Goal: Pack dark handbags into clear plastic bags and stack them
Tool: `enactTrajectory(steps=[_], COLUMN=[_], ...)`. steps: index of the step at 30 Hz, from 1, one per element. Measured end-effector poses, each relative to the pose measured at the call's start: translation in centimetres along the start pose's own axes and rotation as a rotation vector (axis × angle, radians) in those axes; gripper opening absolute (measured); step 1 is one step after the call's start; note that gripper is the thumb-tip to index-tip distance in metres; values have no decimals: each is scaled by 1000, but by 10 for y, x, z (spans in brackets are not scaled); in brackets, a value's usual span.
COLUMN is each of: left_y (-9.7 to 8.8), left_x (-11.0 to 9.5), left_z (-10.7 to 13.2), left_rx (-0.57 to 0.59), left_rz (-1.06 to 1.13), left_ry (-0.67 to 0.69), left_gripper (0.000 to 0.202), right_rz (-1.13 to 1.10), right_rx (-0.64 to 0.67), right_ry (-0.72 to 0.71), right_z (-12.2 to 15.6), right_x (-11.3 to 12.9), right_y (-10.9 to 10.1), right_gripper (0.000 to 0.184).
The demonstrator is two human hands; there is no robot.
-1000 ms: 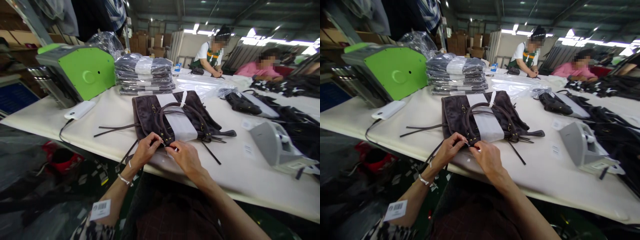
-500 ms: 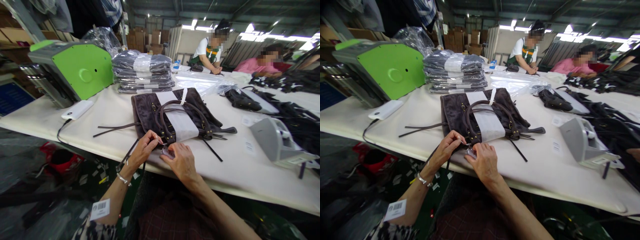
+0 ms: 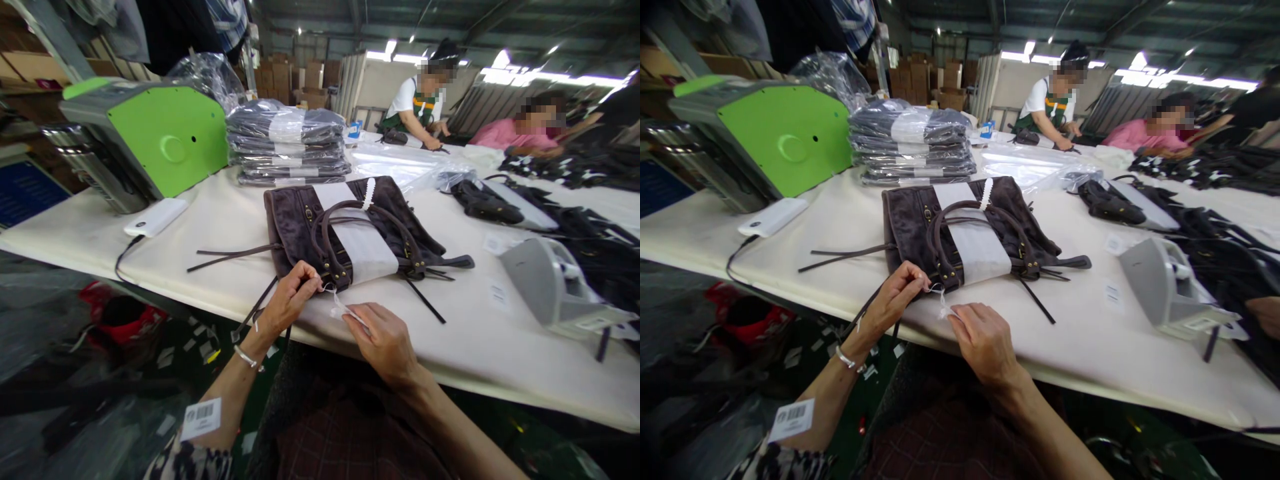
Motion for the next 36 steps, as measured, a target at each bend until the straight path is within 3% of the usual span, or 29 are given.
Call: enactTrajectory(steps=[3, 10, 17, 19, 22, 25, 28, 33, 36], left_y=[-1, -3, 0, 3, 6, 7, 6, 6, 10], left_x=[3, 6, -2, -1, -2, -4, -7, -12, -25], left_z=[-1, 0, -3, -6, -11, -15, -15, -13, -14], left_rx=[11, 13, -7, -9, 14, 12, 21, 51, 93], left_rz=[67, 190, 448, 435, 360, 308, 261, 163, 6], left_ry=[37, 26, 28, -24, -81, -89, -95, -75, 51], left_gripper=[19, 21, 23, 26, 30, 30, 26, 22, 12], right_rz=[-84, -232, -466, -541, -596, -528, -407, -320, -420], right_rx=[-19, -101, -109, -66, 101, 302, 421, 457, 426], right_ry=[2, -24, -35, -8, 91, 260, 406, 436, 508], right_z=[2, 1, -16, -25, -37, -48, -58, -71, -70], right_x=[2, 6, 9, 7, 3, -1, -1, 0, -7], right_y=[0, -1, 4, 9, 17, 19, 16, 14, 18], right_gripper=[11, 29, 34, 27, 13, 33, 46, 16, 18])
Point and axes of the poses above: each hand's wrist, its own z-axis away from the middle knuckle, its own y-axis out of the palm, x = y × z, the point moved 4 cm from there along -z, towards the middle knuckle, and after that the axes turned 14 degrees about z, right-handed, at the moved point
